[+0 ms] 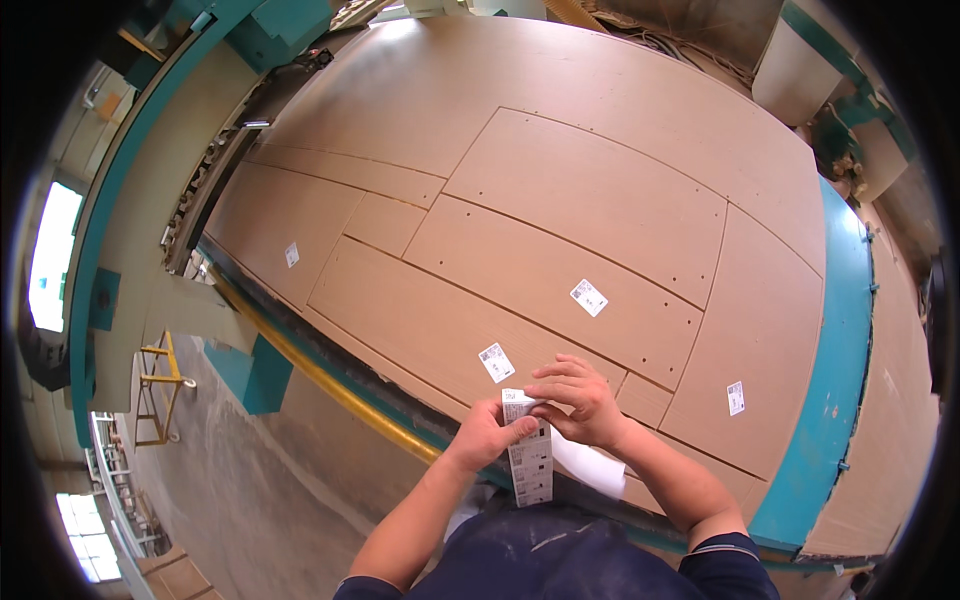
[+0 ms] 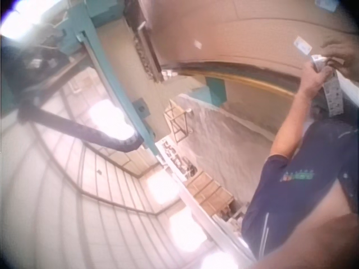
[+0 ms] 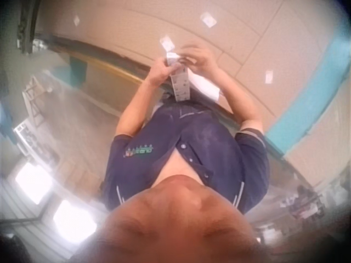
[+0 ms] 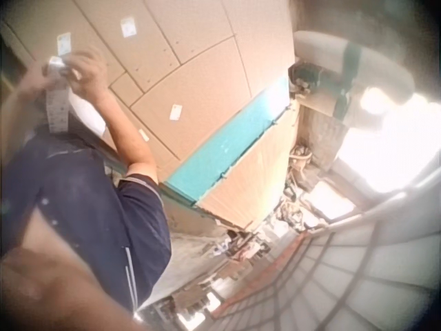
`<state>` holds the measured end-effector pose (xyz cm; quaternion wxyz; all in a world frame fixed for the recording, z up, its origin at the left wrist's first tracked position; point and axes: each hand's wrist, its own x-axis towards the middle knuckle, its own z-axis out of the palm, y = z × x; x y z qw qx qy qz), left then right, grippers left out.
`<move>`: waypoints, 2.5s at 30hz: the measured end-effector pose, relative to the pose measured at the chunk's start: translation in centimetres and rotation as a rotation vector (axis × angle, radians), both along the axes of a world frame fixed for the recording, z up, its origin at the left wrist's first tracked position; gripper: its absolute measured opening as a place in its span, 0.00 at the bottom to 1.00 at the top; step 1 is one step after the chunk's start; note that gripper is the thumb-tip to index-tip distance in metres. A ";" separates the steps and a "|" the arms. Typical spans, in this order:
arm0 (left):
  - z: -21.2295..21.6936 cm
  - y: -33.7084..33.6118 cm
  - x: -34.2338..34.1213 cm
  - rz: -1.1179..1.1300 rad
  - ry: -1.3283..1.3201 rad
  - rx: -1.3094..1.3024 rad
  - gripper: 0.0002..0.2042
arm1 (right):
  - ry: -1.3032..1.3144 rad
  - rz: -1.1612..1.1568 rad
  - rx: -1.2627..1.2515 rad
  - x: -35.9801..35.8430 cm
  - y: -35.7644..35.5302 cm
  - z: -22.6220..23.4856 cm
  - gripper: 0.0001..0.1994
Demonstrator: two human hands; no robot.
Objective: The person peels adhesive labels from a strip and places them onto specific sections of a large wooden board on a manufacturing machine table.
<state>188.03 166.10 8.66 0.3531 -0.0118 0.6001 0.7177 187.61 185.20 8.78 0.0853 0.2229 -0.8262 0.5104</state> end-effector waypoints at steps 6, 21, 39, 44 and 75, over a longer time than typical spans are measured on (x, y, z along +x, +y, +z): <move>-0.3 1.1 -0.7 -0.014 0.017 -0.112 0.10 | -0.579 0.055 -0.416 -2.3 1.2 -1.7 0.06; -1.4 -2.6 2.1 0.169 -0.046 -0.320 0.13 | 0.020 -1.101 -0.383 -23.0 25.1 -12.7 0.09; 6.6 -6.6 9.6 0.594 0.110 -0.075 0.12 | -0.231 -0.388 0.823 -10.2 18.3 -5.6 0.33; 8.7 -12.9 15.4 0.758 0.182 0.052 0.11 | -0.270 -0.364 0.675 -4.9 14.5 -3.2 0.24; 5.4 -63.7 60.2 1.706 0.159 0.094 0.07 | -0.695 2.295 -0.601 52.9 -75.5 32.6 0.16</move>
